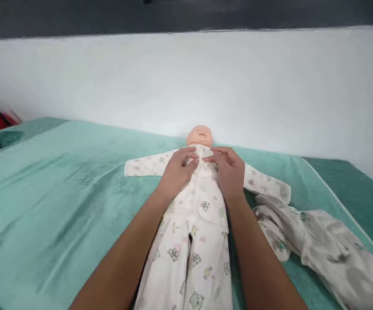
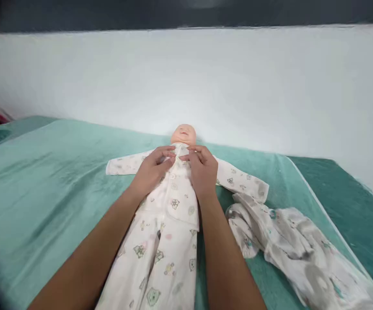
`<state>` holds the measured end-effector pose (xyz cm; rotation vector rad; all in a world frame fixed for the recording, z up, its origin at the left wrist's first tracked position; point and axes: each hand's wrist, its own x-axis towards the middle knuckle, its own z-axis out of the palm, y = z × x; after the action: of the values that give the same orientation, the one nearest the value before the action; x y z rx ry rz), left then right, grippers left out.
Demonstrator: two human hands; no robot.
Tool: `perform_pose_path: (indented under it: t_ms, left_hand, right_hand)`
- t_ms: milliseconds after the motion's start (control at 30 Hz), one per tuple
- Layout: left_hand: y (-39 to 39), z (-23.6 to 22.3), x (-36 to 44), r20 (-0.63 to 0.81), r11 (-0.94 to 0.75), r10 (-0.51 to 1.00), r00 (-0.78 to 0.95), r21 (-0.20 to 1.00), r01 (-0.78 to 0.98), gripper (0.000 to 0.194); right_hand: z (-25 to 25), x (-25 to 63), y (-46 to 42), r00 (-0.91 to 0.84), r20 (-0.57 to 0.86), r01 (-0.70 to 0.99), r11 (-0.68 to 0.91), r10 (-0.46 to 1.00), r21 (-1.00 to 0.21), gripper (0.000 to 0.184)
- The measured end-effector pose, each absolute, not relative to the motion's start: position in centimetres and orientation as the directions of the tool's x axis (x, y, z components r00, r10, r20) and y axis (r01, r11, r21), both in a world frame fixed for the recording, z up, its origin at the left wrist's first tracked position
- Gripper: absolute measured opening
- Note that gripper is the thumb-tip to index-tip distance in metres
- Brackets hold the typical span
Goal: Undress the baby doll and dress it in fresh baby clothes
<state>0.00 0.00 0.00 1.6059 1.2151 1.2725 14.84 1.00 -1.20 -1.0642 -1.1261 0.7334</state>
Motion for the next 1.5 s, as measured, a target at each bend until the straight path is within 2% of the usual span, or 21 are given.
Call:
perform_pose_path:
  t_ms: [200, 333, 600, 733, 900, 1100, 1267, 1400, 1500]
  left_hand:
    - [0.1, -0.5, -0.1, 0.296, -0.295, 0.955, 0.025, 0.936, 0.192, 0.014]
    - [0.2, -0.6, -0.2, 0.310, -0.307, 0.951, 0.014, 0.933, 0.188, 0.015]
    - [0.0, -0.3, -0.2, 0.331, -0.331, 0.943, 0.045, 0.911, 0.244, 0.020]
    - [0.0, -0.3, -0.3, 0.343, -0.348, 0.937, 0.069, 0.896, 0.277, 0.023]
    - [0.0, -0.3, -0.4, 0.348, -0.363, 0.931, 0.105, 0.866, 0.344, 0.031]
    - [-0.1, -0.3, -0.4, 0.366, -0.402, 0.916, 0.168, 0.815, 0.417, 0.039]
    - [-0.1, -0.6, -0.2, 0.407, -0.420, 0.906, 0.119, 0.827, 0.374, 0.032]
    - [-0.1, -0.9, -0.2, 0.402, -0.402, 0.913, 0.061, 0.869, 0.287, 0.023]
    - [-0.3, -0.7, -0.3, 0.393, -0.386, 0.919, 0.017, 0.892, 0.234, 0.019]
  right_hand:
    - [-0.6, 14.5, 0.2, 0.345, 0.389, 0.162, 0.354, 0.854, -0.921, 0.019]
    - [0.1, 14.1, -0.7, 0.333, 0.353, 0.184, 0.307, 0.874, -0.934, 0.022]
    - [-0.2, 14.6, -0.3, 0.213, 0.402, 0.268, 0.342, 0.891, -0.901, 0.020]
    - [-0.7, 14.8, 0.2, 0.203, 0.420, 0.225, 0.375, 0.885, -0.899, 0.019]
    - [-0.9, 14.7, 0.4, 0.227, 0.511, 0.193, 0.476, 0.829, -0.858, 0.015]
    - [-0.9, 14.8, 0.6, 0.171, 0.471, 0.232, 0.429, 0.866, -0.873, 0.016]
    - [-0.7, 14.9, 0.6, 0.120, 0.490, 0.317, 0.435, 0.863, -0.843, 0.019]
    - [-0.8, 14.9, 0.7, 0.113, 0.461, 0.243, 0.425, 0.880, -0.872, 0.018]
    - [-0.8, 14.9, 0.8, 0.197, 0.463, 0.186, 0.430, 0.864, -0.883, 0.016]
